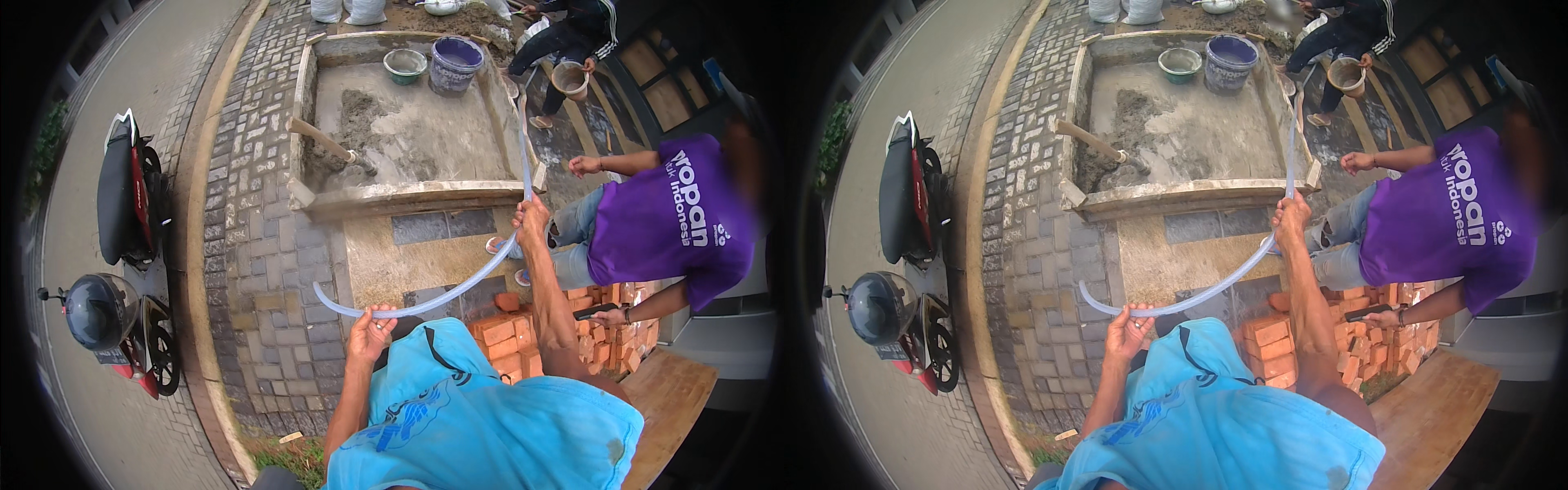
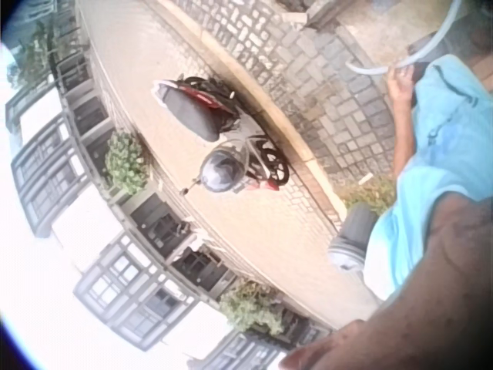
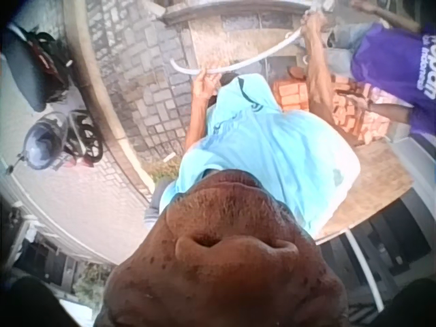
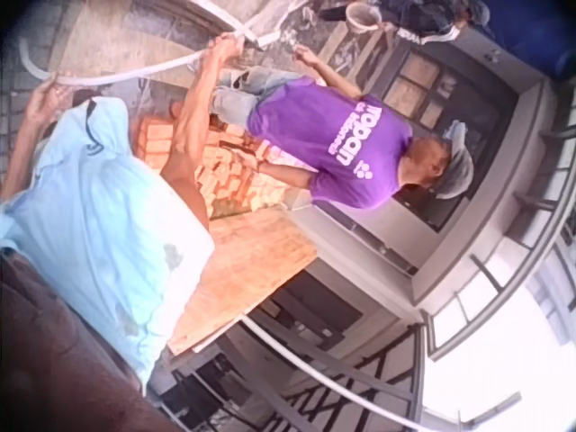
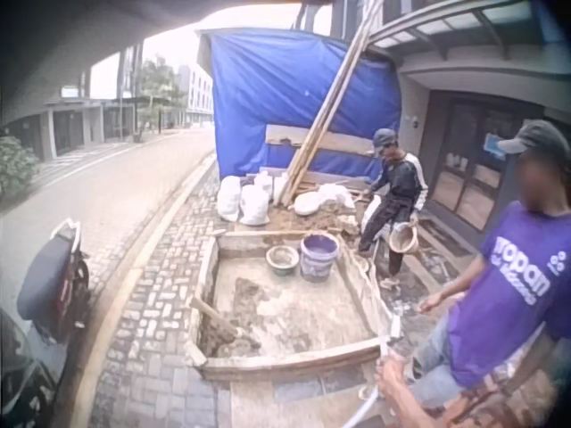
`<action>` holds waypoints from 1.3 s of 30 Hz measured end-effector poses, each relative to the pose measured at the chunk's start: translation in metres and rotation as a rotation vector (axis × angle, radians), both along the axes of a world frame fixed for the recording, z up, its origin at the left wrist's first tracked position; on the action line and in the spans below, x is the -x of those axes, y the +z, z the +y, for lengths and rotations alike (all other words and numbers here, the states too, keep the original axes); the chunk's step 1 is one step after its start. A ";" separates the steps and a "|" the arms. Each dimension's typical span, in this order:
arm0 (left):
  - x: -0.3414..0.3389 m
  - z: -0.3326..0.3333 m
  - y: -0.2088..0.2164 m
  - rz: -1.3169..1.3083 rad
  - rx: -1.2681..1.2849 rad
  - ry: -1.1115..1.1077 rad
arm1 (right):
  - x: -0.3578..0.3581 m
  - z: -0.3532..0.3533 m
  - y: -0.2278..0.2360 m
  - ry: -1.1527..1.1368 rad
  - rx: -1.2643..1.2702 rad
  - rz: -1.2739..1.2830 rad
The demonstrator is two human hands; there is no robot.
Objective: The person rinses a parked red and white motorcycle using a water hose. They direct the water stream along the body panels and wheels to clean the vehicle.
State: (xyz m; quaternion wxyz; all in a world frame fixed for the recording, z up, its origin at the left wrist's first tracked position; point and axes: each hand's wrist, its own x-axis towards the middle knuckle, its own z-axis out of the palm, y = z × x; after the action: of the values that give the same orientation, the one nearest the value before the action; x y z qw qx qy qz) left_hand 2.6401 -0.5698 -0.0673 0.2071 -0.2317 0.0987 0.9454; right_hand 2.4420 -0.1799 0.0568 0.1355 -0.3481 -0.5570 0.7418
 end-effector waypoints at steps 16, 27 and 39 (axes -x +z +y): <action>-0.033 -0.046 -0.003 -0.152 0.164 0.288 | -0.022 0.064 -0.166 -0.198 0.537 -0.208; -0.074 -0.060 0.012 -0.107 0.348 0.422 | -0.056 -0.108 -0.094 0.600 -1.581 -0.111; -0.108 -0.067 -0.058 -0.553 0.378 0.443 | -0.155 -0.334 -0.127 2.368 -0.644 0.025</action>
State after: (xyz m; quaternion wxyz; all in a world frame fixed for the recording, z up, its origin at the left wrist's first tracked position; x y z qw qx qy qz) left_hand 2.7484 -0.6363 -0.1250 -0.0292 -0.5273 0.1591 0.8342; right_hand 2.5967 -0.5134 -0.0706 -0.5368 0.4294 -0.6859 0.2387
